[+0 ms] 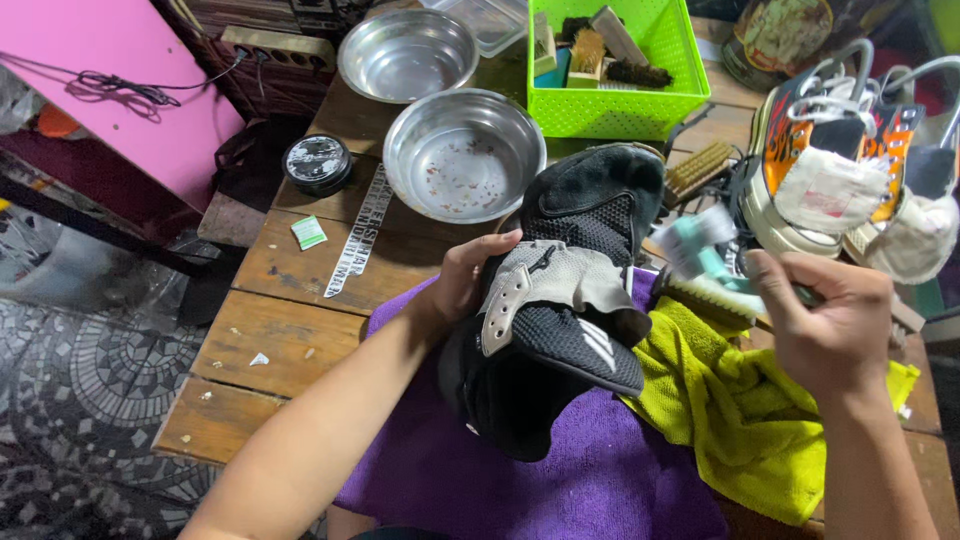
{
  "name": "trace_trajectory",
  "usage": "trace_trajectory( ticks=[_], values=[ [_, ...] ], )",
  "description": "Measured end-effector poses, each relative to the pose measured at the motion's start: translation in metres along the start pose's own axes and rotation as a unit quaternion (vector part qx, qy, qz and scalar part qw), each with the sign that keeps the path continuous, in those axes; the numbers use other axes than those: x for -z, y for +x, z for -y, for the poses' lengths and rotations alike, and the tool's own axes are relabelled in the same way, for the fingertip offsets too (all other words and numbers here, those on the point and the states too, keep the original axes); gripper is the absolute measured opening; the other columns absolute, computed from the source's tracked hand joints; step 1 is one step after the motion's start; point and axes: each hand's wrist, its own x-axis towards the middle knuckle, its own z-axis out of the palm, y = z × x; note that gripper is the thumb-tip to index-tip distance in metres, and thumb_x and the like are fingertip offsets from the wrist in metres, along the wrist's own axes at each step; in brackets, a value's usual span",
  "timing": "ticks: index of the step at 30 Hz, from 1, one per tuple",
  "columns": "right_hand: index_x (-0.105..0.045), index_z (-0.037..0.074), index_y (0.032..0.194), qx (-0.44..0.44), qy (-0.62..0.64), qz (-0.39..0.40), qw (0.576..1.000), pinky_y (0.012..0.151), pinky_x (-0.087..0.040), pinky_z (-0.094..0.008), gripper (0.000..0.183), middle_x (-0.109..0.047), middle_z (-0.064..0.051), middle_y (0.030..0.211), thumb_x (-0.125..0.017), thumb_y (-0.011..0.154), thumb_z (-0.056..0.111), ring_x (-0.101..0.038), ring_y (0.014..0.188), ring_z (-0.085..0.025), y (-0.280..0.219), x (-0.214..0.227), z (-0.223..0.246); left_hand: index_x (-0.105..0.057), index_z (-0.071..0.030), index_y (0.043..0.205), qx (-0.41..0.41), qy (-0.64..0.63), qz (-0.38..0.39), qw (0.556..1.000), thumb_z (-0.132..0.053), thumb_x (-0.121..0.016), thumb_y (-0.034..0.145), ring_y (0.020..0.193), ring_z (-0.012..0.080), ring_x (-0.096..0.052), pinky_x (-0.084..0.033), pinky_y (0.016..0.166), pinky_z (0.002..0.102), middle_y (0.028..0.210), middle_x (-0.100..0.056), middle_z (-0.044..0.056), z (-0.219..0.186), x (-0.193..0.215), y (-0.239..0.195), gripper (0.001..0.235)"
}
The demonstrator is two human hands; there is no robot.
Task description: The person scrubs a black and white sneaker with a light blue brush, repeatedly dipping the brush into a metal bowl of water. The person holds the shoe steady with the left hand while scrubbing the upper and side panels with the right hand.
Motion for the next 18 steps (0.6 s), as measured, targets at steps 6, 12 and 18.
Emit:
trace_trajectory(
  ticks=[6,12,18],
  values=[
    [-0.053,0.014,0.063,0.054,-0.190,-0.039,0.980,0.062,-0.029,-0.041,0.062,-0.031,-0.004,0.059,-0.077,0.113,0.041,-0.034,0.056,-0.020,-0.002,-0.011,0.001,-0.077,0.005,0.134,0.234,-0.022,0.025,0.972,-0.033,-0.062,0.104,0.127,0.0312,-0.075,-0.056,0.120,0.048,0.136,-0.080,0.023,-0.091,-0.090,-0.040,0.051],
    [-0.056,0.014,0.068,0.094,-0.197,-0.039,0.975,0.060,-0.034,-0.042,0.056,-0.047,-0.003,0.061,-0.076,0.113,0.040,-0.051,0.056,-0.026,-0.006,-0.030,0.028,-0.068,0.003,0.146,0.302,-0.151,0.077,0.938,-0.038,-0.064,0.102,0.119,0.0383,-0.077,-0.057,0.111,0.050,0.136,-0.078,0.026,-0.090,-0.104,-0.050,0.061],
    [-0.062,0.015,0.066,0.117,-0.253,-0.044,0.959,0.066,-0.034,-0.043,0.053,-0.044,-0.003,0.058,-0.081,0.112,0.034,-0.045,0.056,-0.027,0.003,-0.007,-0.011,-0.073,0.004,0.133,0.296,-0.116,0.023,0.948,-0.034,-0.065,0.093,0.098,0.0367,-0.080,-0.062,0.091,0.047,0.114,-0.083,0.023,-0.085,-0.095,-0.051,0.055]
  ],
)
